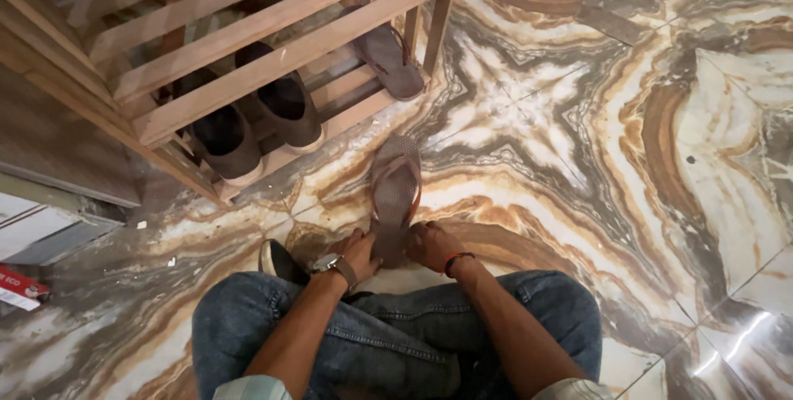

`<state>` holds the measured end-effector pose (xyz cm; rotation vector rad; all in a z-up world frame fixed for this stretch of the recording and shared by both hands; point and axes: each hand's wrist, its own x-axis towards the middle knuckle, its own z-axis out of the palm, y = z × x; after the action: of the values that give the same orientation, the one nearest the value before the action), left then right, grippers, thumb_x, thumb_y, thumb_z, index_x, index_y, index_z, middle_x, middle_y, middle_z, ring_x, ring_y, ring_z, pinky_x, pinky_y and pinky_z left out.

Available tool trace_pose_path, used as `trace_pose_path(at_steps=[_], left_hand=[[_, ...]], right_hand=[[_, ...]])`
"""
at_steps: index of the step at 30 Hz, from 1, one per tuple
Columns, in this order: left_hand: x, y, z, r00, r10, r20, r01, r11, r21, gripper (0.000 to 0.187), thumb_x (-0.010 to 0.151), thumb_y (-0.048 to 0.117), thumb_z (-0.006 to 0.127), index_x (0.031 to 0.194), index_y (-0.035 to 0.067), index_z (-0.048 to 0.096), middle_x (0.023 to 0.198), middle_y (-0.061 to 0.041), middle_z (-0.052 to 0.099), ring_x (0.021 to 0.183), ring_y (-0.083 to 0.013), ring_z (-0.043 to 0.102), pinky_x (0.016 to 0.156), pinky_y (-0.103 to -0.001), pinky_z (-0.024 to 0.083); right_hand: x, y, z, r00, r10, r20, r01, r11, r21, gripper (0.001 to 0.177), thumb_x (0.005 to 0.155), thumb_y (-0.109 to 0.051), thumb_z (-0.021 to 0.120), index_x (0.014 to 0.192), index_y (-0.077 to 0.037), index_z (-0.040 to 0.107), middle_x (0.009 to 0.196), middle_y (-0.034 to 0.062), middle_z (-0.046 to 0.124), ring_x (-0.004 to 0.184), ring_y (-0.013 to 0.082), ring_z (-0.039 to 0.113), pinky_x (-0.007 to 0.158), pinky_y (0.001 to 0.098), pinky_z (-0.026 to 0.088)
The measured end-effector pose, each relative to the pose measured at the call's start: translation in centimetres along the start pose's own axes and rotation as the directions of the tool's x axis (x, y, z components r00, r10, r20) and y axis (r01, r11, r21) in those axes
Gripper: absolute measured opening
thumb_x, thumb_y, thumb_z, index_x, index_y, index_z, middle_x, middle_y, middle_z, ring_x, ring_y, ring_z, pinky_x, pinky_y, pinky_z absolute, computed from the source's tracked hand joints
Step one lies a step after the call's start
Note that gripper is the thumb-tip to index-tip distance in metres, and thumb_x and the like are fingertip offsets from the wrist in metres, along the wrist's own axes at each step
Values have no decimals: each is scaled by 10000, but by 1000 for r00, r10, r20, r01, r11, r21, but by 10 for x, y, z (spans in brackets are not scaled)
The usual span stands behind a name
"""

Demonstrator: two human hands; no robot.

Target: The person sits on the floor and repeatedly removes shoes and flip-flops from a wooden shoe rack, places them on the floor, and then returns them to the rack. The person handles the footwear one at a time, moving them between the rack and the floor multiple times.

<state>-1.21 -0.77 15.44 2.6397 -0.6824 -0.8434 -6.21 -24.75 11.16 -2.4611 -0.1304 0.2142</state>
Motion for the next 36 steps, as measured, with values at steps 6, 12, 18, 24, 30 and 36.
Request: trace_pose_path(at_steps=[6,12,18,24,30,36], left_hand=[[-2,12,-10,999,34,5,-34,999,-17,547,899,347,731,1336,79,540,1477,-211,421,1209,-417,586,966,-506,530],[-11,23,-26,997,43,-71,-43,999,-6,709,865,307,752,1484,173,434,1516,-172,365,1233,-411,553,953,-517,519],[-13,29,-32,993,47,-110,-48,999,-5,801,851,311,746,1546,209,362,1539,-157,354,1215,-400,577,932,-508,541],[-13,25,-30,995,58,-87,-58,998,6,833,857,337,749,1565,202,331,1623,-134,283,1286,-401,544,972,-496,537],[-7,22,-28,1000,19,-15,-19,1000,18,893,866,390,737,1602,224,258,1687,-131,178,1373,-399,477,1042,-489,500],[-1,15,-16,990,110,-89,-115,992,-58,935,807,369,767,1579,167,280,1664,-117,257,1379,-396,471,1083,-491,461]], right_hand=[[20,-3,-23,972,219,-80,-195,951,239,517,870,-417,719,1257,-83,638,1280,248,667,1155,429,659,985,461,543],[31,33,12,982,-14,-187,-16,987,-157,667,862,-382,764,1398,-75,512,1522,285,458,1375,494,443,1082,472,458],[31,60,22,943,311,-119,-317,948,-31,814,886,-425,720,1516,-51,364,1508,289,467,1318,439,522,1078,462,478],[21,33,21,988,80,-132,-76,996,37,948,880,-438,752,1556,33,283,1433,294,520,1328,451,512,1091,482,456],[12,-3,-2,995,96,-32,-94,994,51,970,851,-421,730,1582,-10,242,1501,294,438,1274,443,537,1033,468,484],[17,-2,-3,966,64,-250,-76,996,-39,962,859,-396,759,1584,1,267,1425,321,481,1215,488,585,995,488,522]])
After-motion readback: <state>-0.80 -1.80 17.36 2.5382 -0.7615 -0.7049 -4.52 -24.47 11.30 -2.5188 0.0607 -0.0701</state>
